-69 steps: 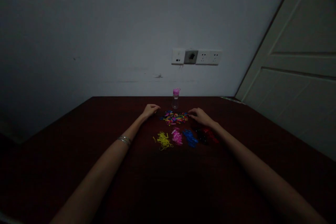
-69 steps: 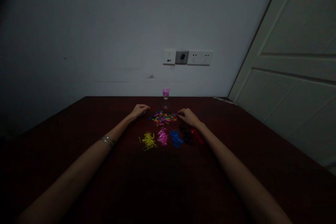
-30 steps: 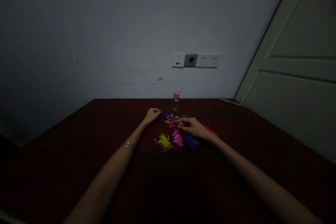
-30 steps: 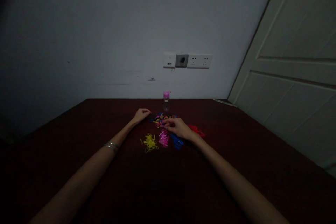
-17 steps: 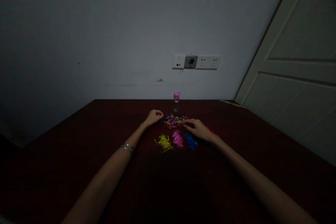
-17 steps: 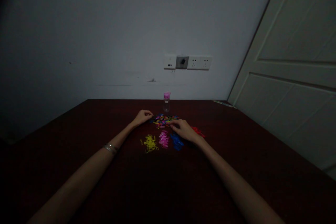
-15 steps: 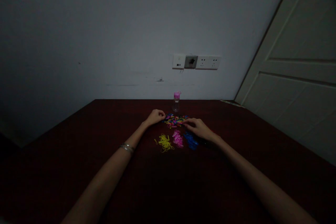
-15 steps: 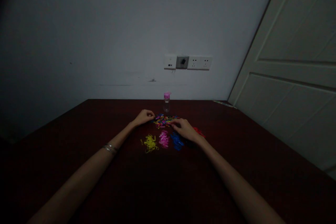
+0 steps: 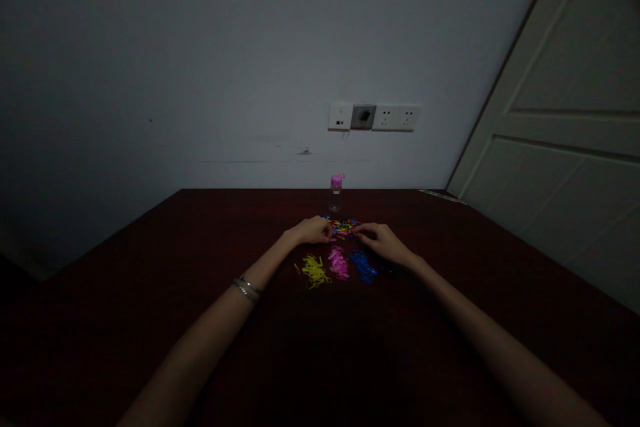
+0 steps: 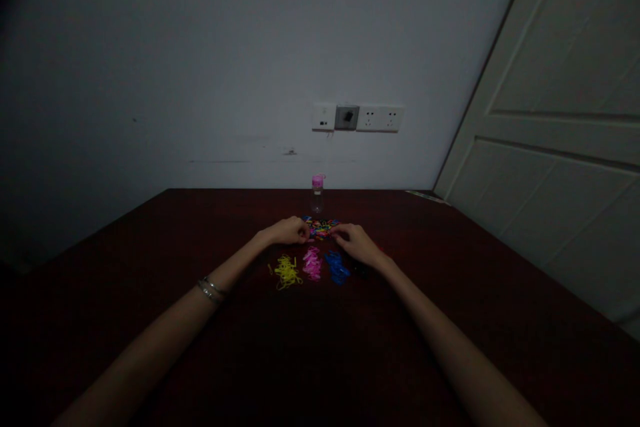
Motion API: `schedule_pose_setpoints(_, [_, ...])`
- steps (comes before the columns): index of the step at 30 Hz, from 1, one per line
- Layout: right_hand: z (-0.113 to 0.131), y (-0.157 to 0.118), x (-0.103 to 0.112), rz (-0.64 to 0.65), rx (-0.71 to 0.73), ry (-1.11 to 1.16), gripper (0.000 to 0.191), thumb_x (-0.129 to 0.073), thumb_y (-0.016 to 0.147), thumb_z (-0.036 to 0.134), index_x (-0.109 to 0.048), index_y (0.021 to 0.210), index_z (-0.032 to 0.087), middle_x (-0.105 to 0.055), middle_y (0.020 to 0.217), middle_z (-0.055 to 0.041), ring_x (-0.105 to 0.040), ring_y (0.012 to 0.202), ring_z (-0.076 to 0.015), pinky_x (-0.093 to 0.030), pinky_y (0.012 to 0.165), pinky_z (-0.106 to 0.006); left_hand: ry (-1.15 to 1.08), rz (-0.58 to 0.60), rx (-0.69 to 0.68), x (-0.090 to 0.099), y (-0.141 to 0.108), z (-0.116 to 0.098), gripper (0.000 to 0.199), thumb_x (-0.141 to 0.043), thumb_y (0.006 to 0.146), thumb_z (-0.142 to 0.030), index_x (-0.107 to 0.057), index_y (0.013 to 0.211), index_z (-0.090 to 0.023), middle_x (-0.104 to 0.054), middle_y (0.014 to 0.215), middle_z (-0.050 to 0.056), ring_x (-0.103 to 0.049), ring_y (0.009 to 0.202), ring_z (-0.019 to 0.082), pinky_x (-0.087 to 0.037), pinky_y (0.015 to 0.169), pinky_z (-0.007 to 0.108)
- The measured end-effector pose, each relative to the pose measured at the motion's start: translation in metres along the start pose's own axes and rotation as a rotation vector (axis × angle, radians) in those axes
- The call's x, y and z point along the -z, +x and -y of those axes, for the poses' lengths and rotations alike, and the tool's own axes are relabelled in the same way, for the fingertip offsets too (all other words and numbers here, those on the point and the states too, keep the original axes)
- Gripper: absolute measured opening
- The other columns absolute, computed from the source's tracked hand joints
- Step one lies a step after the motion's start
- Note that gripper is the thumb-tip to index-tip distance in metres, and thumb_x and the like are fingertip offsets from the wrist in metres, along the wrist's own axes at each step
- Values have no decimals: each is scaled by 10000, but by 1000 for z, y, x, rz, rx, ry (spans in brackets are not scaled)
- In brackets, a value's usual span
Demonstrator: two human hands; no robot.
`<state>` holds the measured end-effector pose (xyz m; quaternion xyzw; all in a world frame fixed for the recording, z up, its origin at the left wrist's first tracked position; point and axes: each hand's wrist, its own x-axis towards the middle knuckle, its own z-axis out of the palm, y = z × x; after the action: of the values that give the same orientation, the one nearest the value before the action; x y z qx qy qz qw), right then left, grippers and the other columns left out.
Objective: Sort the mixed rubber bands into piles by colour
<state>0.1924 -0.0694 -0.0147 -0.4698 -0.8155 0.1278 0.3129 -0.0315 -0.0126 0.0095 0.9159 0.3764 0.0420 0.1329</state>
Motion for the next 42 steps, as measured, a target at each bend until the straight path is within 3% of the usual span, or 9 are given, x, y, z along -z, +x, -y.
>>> schedule_pose_setpoints(10, [-1,0,0,-2,-45,-80,252,-477,776,188,-651,957,202,-661,957,-52,-576,905,-203,-428,821,-338,-137,-70,9,-2,1,-7,86,-557,603,-143,-639,627,-157,-573,583,7,-456,512,94,-299,489,197])
schedule_pose_setpoints(19, [5,2,1,35,-88,-192,200,-488,765,196,-629,907,200,-644,897,-50,-553,862,-178,-405,772,-279,-440,176,-160,11,2,-15,169,-566,599,-151,-696,705,-128,-602,583,0,-480,518,85,-335,503,191])
schedule_pose_setpoints(25, [4,8,-6,39,-97,-228,143,-502,739,180,-604,839,191,-626,861,-42,-541,838,-169,-389,725,-255,-613,29,-66,7,4,4,233,-570,637,-236,-699,769,-93,-583,561,19,-440,487,74,-317,481,198])
schedule_pose_setpoints(32, [7,14,-13,44,-124,-344,135,-536,728,189,-570,857,208,-605,870,-45,-517,847,-187,-354,612,-236,-601,-186,32,2,9,33,299,-588,650,-342,-700,741,-80,-565,544,14,-393,483,65,-275,466,200])
schedule_pose_setpoints(42, [8,16,-16,23,-178,-376,116,-494,769,198,-559,865,211,-596,890,-55,-524,837,-182,-350,601,-234,-641,-232,78,-6,15,44,292,-603,635,-342,-702,751,-92,-604,593,23,-445,519,82,-318,502,206])
